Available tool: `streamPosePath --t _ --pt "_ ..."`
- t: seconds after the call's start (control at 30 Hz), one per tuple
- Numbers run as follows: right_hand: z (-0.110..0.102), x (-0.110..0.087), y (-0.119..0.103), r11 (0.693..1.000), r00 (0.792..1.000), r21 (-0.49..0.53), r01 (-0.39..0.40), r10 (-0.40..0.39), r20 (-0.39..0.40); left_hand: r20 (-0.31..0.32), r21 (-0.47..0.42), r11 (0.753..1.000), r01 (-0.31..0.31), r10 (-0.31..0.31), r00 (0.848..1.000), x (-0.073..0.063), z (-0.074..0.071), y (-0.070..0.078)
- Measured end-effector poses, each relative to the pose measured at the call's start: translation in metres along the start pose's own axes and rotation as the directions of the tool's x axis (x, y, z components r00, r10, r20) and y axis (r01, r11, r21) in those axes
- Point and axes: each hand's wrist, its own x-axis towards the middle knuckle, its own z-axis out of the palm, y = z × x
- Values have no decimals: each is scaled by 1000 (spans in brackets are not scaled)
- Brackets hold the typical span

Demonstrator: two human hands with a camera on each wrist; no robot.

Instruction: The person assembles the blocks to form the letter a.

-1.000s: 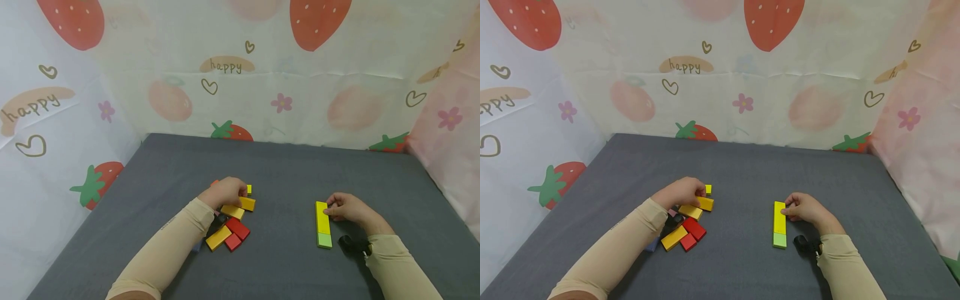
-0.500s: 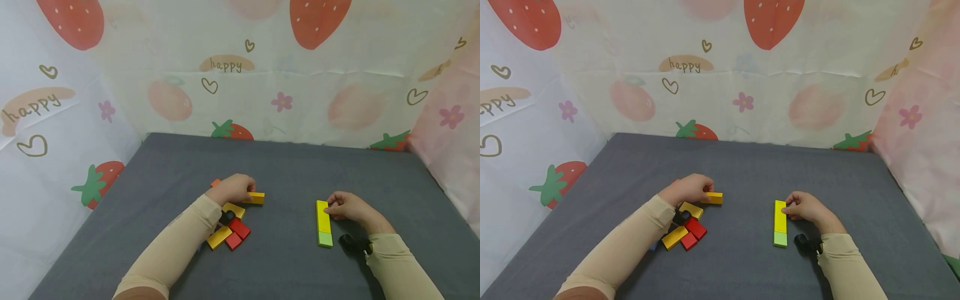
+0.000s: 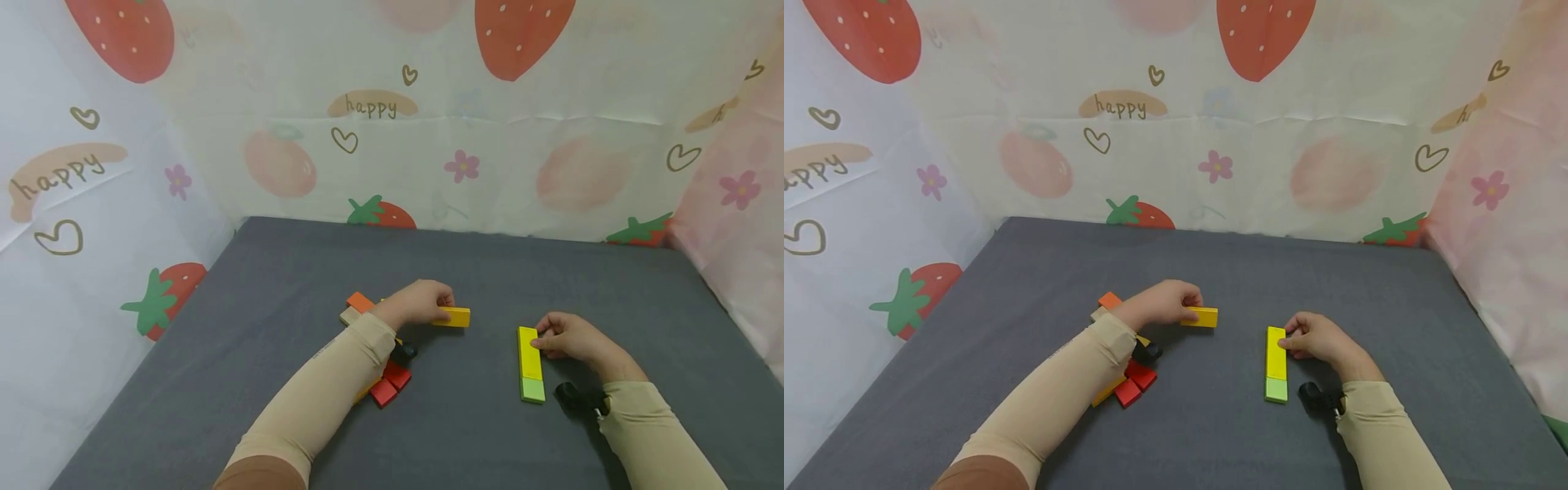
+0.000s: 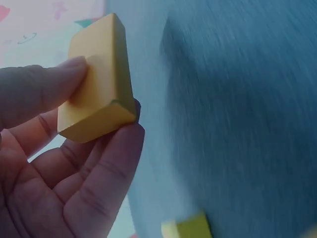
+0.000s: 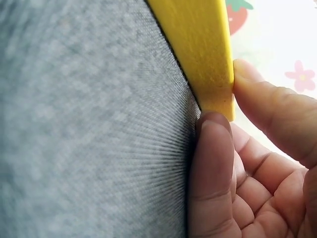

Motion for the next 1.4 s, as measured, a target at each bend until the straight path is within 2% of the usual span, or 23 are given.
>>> streamPosePath --t 0.23,0.53,0.77,0.9,1.07,1.4 --pt "2 1 0 1000 1000 -4 -7 7 1 29 -84 996 -2 5 1000 21 16 13" --pt "2 1 -2 1000 1000 -6 -25 25 8 62 -230 972 53 -40 997 40 31 23" --pt "1 2 0 1000 1000 -10 -12 12 12 79 -168 983 70 -57 995 49 40 32" --pt "0 1 -1 1000 1000 -10 -8 8 7 59 -113 988 104 -98 993 50 44 39" --pt "0 1 -1 1000 1000 -11 -8 9 8 32 -86 986 141 -139 990 52 45 45" --pt "1 1 0 1000 1000 -8 -6 6 4 -6 -66 989 133 -134 991 53 49 48"
